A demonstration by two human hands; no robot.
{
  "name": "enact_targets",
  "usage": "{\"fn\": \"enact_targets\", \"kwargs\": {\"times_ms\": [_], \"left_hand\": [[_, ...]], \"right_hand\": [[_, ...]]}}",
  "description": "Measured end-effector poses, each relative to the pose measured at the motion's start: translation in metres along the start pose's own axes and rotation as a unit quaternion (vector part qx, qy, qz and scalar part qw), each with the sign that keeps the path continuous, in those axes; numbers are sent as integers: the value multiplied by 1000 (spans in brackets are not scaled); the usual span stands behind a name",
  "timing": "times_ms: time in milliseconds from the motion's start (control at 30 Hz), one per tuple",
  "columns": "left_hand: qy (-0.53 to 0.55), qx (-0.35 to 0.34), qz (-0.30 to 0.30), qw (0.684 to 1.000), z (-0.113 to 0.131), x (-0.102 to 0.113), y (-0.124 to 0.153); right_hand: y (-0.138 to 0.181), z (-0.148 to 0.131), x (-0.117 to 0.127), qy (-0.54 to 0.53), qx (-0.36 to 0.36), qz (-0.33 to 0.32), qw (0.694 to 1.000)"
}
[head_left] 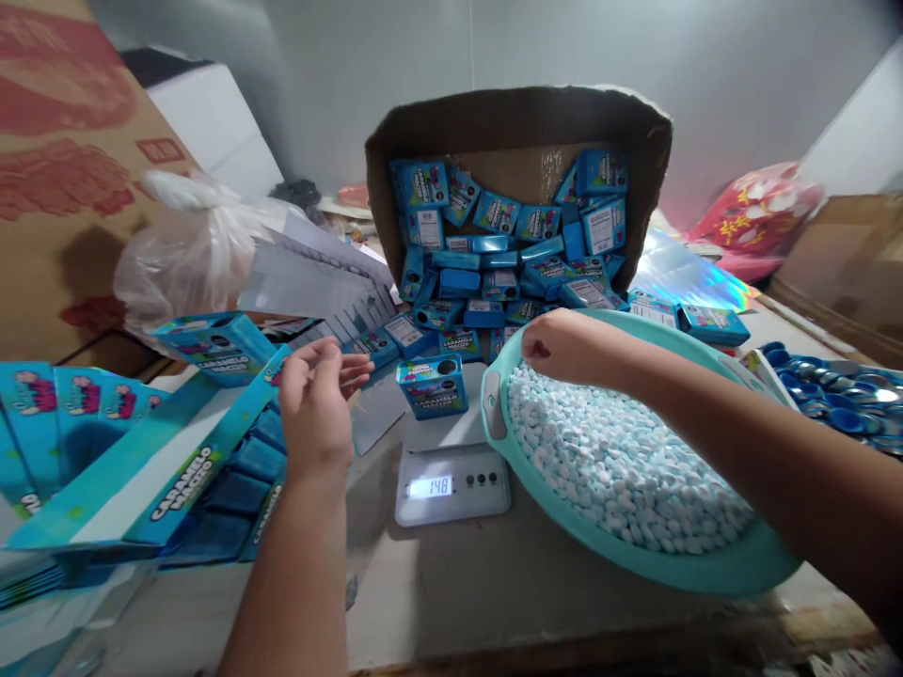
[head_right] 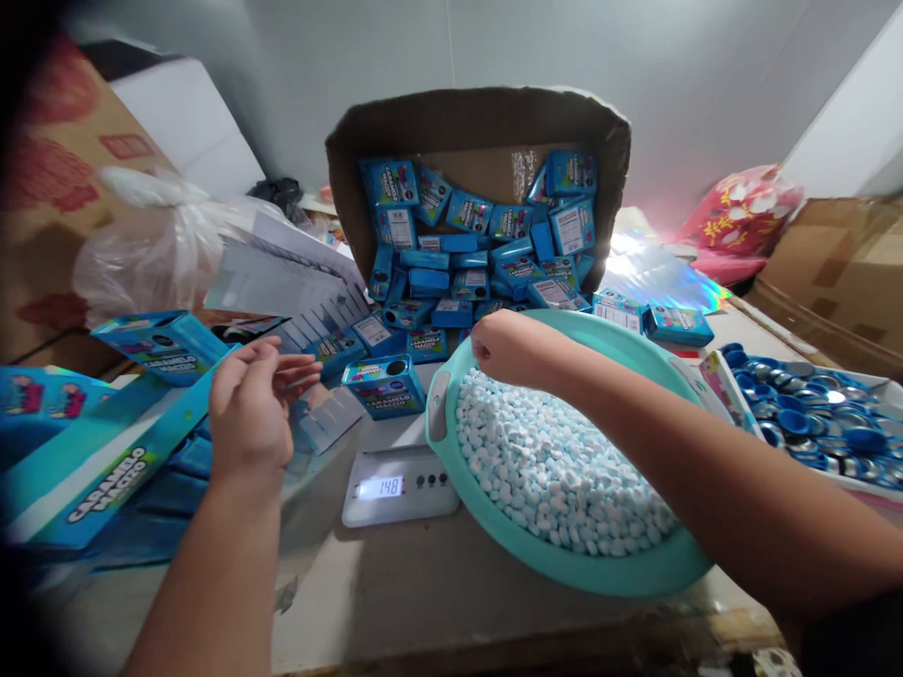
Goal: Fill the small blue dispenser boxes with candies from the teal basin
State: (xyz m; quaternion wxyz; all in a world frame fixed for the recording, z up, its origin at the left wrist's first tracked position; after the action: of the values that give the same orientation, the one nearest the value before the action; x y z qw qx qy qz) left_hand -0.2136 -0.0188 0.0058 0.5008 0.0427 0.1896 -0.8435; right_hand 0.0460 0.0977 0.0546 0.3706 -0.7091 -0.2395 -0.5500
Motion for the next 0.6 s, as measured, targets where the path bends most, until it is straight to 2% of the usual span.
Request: {"fn": "enact_targets", "kwargs": {"times_ms": [100, 133, 267, 367, 467, 600], "left_hand": [[-30, -41, -42, 998, 3, -5, 6], [-44, -48, -57, 996, 2, -7, 7], [-95, -73, -100, 988, -1, -13, 11], [-127, -92, -112, 981, -3, -14, 11], [-147, -102, -111, 978, -2, -12, 10], [-148, -113, -99, 977, 3, -8, 10]], "right_hand": [[-15, -13, 15, -110, 11, 128, 986], [-21, -20, 16, -139, 13, 146, 979], [-44, -53, 1, -207, 47, 117, 970], [-47, -68, -5, -168, 95, 102, 976], [-38, -63, 5, -108, 108, 106, 983], [-23, -36, 30, -34, 49, 82, 995]]}}
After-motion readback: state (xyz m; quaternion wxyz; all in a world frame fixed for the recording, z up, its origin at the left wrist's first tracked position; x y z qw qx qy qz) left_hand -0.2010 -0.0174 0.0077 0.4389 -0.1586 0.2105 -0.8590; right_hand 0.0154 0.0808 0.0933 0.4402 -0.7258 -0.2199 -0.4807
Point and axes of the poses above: each hand's wrist, its own y-axis away from the middle knuckle, its own x-axis out of the back of the hand, z = x × y, the point moved 6 cm from there along -y, towards the middle knuckle, and after that the axes turned 9 degrees about z, right-handed, at the moved point
